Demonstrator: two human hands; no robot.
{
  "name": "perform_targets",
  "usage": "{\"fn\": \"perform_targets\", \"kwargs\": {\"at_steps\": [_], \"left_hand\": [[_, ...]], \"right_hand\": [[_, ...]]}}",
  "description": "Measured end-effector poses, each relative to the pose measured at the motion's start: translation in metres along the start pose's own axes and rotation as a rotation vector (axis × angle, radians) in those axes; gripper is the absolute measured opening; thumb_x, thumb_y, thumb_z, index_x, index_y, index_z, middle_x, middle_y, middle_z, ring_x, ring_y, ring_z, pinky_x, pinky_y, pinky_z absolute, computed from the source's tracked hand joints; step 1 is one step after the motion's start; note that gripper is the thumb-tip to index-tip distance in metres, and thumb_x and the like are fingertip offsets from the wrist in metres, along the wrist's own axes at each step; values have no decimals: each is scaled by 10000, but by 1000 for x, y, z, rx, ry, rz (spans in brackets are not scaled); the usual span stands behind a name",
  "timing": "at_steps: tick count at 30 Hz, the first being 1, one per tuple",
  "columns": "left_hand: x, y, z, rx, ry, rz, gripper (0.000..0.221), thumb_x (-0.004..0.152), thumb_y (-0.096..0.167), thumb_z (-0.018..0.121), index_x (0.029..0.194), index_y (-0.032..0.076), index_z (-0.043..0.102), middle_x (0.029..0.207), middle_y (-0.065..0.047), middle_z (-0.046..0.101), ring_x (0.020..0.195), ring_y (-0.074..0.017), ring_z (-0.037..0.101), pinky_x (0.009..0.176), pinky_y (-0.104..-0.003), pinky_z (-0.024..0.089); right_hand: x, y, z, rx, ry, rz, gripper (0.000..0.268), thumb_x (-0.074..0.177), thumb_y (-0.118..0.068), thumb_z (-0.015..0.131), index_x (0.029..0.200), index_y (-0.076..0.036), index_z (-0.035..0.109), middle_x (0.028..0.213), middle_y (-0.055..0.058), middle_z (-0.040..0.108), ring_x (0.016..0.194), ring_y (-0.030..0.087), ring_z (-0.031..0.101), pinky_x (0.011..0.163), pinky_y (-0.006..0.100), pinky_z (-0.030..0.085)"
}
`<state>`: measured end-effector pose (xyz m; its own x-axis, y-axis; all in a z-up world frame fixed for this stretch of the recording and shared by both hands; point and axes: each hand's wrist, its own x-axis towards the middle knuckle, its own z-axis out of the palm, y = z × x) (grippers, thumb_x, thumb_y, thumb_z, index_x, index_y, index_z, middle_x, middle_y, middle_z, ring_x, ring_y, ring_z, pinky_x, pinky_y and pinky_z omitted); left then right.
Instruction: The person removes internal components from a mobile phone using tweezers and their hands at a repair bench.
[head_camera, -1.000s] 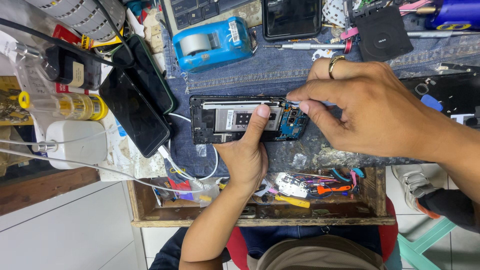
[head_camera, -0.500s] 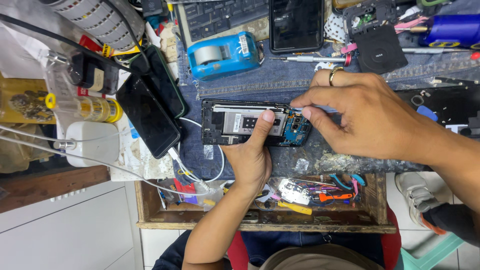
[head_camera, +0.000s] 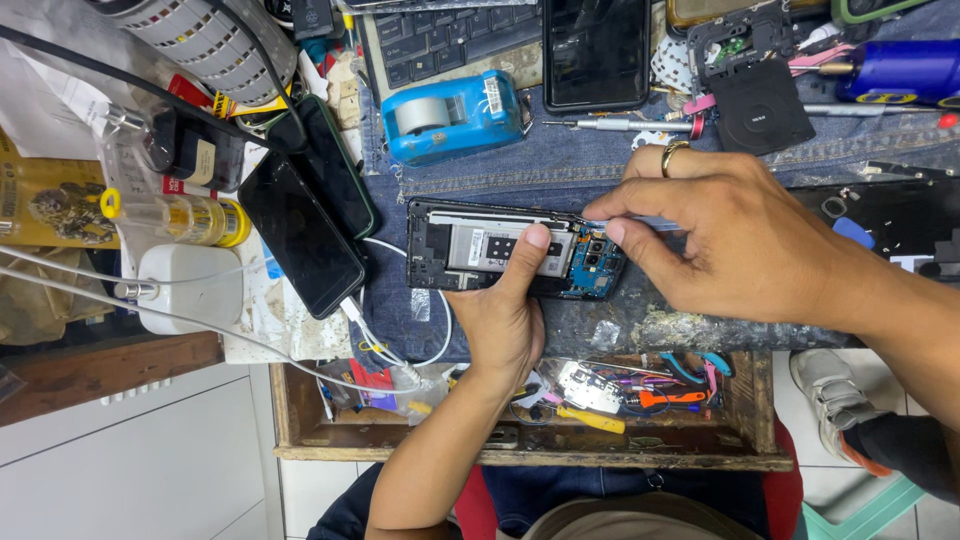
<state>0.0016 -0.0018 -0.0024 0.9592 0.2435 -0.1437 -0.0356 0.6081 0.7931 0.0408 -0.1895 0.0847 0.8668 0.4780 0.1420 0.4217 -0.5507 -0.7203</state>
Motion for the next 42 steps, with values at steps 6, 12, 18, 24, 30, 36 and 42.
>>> {"fn": "perform_targets", "kwargs": {"at_steps": [6, 12, 18, 24, 30, 36, 42], "left_hand": [[2, 2, 4, -3, 4, 13, 519, 848, -83, 788, 1291, 44, 551, 1170, -77, 655, 1045, -176, 647, 963, -330, 534], [0, 1, 2, -20, -13, -3, 507, 870, -81, 784, 1309, 30, 556, 1189, -86, 654, 1068, -185, 645, 982, -338, 527], [2, 2, 4, -24, 12, -8, 537, 853, -82, 784, 1317, 50, 548, 1202, -88, 657, 1076, -185, 648, 985, -338, 528], [1, 1, 2, -17, 12, 0, 550, 858, -81, 787, 1333, 50, 542, 1219, -91, 652, 1091, -188, 646, 996, -340, 526], [2, 2, 3, -18, 7, -11, 559, 859, -85, 779, 1341, 49, 530, 1222, -94, 653, 1092, -190, 646, 997, -342, 527], [1, 2, 4, -27, 6, -1, 570, 856, -89, 782, 1344, 49, 523, 1219, -102, 651, 1090, -194, 648, 994, -344, 531], [0, 1, 4, -1, -6, 27, 525, 871, -100, 780, 1326, 22, 547, 1206, -102, 657, 1078, -193, 651, 988, -338, 534]], "right_hand": [[4, -5, -1, -18, -6, 59, 215, 847, -123, 704, 1040, -58, 773, 858, 74, 721, 480, 211, 591, 497, 351, 491], [0, -1, 2, 32, 46, 45, 203, 908, -142, 696, 1083, -46, 734, 876, 72, 690, 606, 186, 630, 527, 327, 513], [2, -2, 1, 63, 37, 90, 163, 880, -134, 715, 1008, -34, 704, 795, 63, 647, 640, 132, 646, 443, 286, 505], [4, -8, -3, 74, -33, 173, 146, 845, -133, 716, 952, -37, 694, 724, 55, 641, 583, 144, 626, 428, 296, 505], [4, -8, -3, 85, -55, 216, 153, 850, -132, 702, 937, -31, 627, 738, 47, 653, 533, 147, 618, 436, 309, 492], [5, -7, -4, 61, -126, 276, 146, 847, -172, 743, 924, -66, 678, 692, 55, 618, 530, 158, 603, 445, 304, 488], [4, -5, -4, 98, -63, 172, 160, 827, -143, 747, 962, -60, 722, 657, 35, 644, 535, 129, 615, 411, 296, 488]]}}
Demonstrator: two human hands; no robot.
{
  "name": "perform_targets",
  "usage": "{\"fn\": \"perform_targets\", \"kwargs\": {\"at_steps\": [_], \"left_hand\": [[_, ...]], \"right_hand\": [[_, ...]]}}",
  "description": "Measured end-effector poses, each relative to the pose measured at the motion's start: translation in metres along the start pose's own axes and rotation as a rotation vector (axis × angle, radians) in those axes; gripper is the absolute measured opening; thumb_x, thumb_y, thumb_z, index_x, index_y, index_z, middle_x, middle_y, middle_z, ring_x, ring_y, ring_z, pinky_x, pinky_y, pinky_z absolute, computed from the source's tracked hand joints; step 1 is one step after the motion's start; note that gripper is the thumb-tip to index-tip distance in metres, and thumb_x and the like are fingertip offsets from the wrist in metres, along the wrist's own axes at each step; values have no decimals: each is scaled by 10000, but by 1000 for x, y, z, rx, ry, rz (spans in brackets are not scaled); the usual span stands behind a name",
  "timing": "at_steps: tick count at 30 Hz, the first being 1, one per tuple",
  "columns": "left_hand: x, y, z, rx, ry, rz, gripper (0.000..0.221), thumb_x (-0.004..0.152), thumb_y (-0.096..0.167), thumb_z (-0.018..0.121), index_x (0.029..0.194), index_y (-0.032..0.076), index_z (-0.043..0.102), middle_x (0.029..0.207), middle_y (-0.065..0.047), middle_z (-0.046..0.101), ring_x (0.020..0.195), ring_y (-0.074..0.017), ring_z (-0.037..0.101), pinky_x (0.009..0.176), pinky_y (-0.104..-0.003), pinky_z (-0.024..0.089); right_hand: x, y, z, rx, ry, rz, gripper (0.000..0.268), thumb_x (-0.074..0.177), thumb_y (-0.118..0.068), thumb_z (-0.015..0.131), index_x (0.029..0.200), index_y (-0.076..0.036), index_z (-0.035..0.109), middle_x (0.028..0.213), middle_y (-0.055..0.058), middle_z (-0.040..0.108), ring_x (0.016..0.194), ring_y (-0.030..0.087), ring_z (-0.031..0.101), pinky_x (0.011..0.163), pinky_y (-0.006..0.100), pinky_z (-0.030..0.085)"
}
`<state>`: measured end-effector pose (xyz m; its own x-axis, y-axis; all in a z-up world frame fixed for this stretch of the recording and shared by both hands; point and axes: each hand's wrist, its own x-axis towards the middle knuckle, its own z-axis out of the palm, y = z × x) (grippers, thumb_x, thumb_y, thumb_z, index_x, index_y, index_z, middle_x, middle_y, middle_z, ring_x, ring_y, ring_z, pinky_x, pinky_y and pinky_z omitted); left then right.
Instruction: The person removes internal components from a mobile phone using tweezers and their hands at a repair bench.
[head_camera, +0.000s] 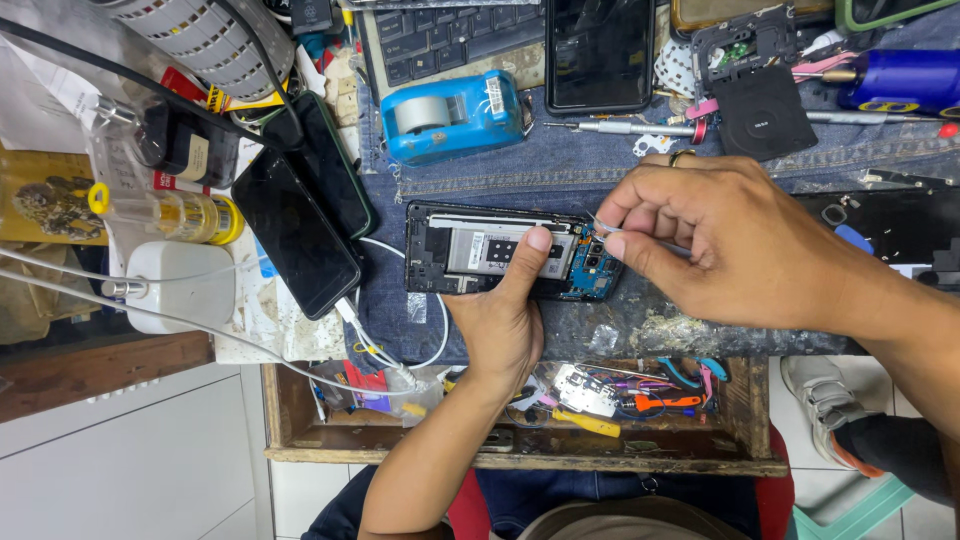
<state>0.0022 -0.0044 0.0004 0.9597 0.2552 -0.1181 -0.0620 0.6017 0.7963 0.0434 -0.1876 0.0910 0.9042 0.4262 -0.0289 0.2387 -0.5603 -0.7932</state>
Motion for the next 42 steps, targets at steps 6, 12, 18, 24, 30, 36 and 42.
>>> {"fn": "perform_targets", "kwargs": {"at_steps": [6, 12, 18, 24, 30, 36, 42], "left_hand": [[-1, 0, 1, 24, 1, 17, 501, 873, -104, 784, 1307, 19, 567, 1183, -96, 667, 1057, -188, 657, 978, -338, 541], [-4, -3, -3, 67, -14, 42, 463, 891, -104, 788, 1291, 13, 585, 1172, -96, 683, 1056, -184, 661, 997, -334, 539], [-3, -2, -4, 85, -10, 26, 454, 893, -107, 789, 1284, 10, 590, 1165, -99, 687, 1048, -183, 659, 992, -334, 537], [-3, -2, -3, 84, -9, 29, 456, 889, -105, 788, 1282, 14, 590, 1161, -98, 690, 1045, -181, 664, 988, -332, 539], [-3, -3, -5, 97, -20, 24, 419, 906, -107, 786, 1266, -4, 598, 1158, -115, 696, 1044, -191, 668, 990, -339, 542], [-3, -2, -4, 74, -14, 23, 474, 885, -101, 793, 1292, 10, 580, 1172, -100, 680, 1055, -184, 658, 986, -334, 539], [-3, -5, -3, 78, 11, 33, 532, 867, -106, 798, 1324, 12, 553, 1188, -96, 656, 1060, -186, 643, 985, -335, 534]], "right_hand": [[-1, 1, -1, -29, 16, 2, 149, 830, -139, 765, 962, -70, 753, 626, 51, 632, 483, 157, 586, 425, 315, 462], [-2, 8, 0, -36, 18, -54, 261, 823, -133, 777, 1070, -54, 746, 706, 64, 679, 532, 151, 643, 454, 293, 517], [0, 9, 0, -39, -4, -49, 266, 824, -124, 774, 1077, -47, 743, 697, 66, 692, 516, 148, 666, 445, 288, 531], [0, 10, 1, -58, 3, -66, 247, 819, -124, 781, 1051, -46, 749, 671, 61, 681, 485, 155, 635, 448, 301, 498], [1, 9, 1, -59, 3, -53, 232, 821, -129, 781, 1035, -46, 751, 664, 61, 678, 476, 156, 628, 439, 300, 494], [0, 9, 1, -36, 5, -55, 229, 832, -139, 773, 1039, -44, 756, 681, 60, 681, 510, 144, 639, 447, 293, 508], [1, 8, 0, -33, 2, -24, 236, 815, -148, 774, 1029, -47, 766, 689, 72, 684, 502, 164, 626, 460, 306, 507]]}}
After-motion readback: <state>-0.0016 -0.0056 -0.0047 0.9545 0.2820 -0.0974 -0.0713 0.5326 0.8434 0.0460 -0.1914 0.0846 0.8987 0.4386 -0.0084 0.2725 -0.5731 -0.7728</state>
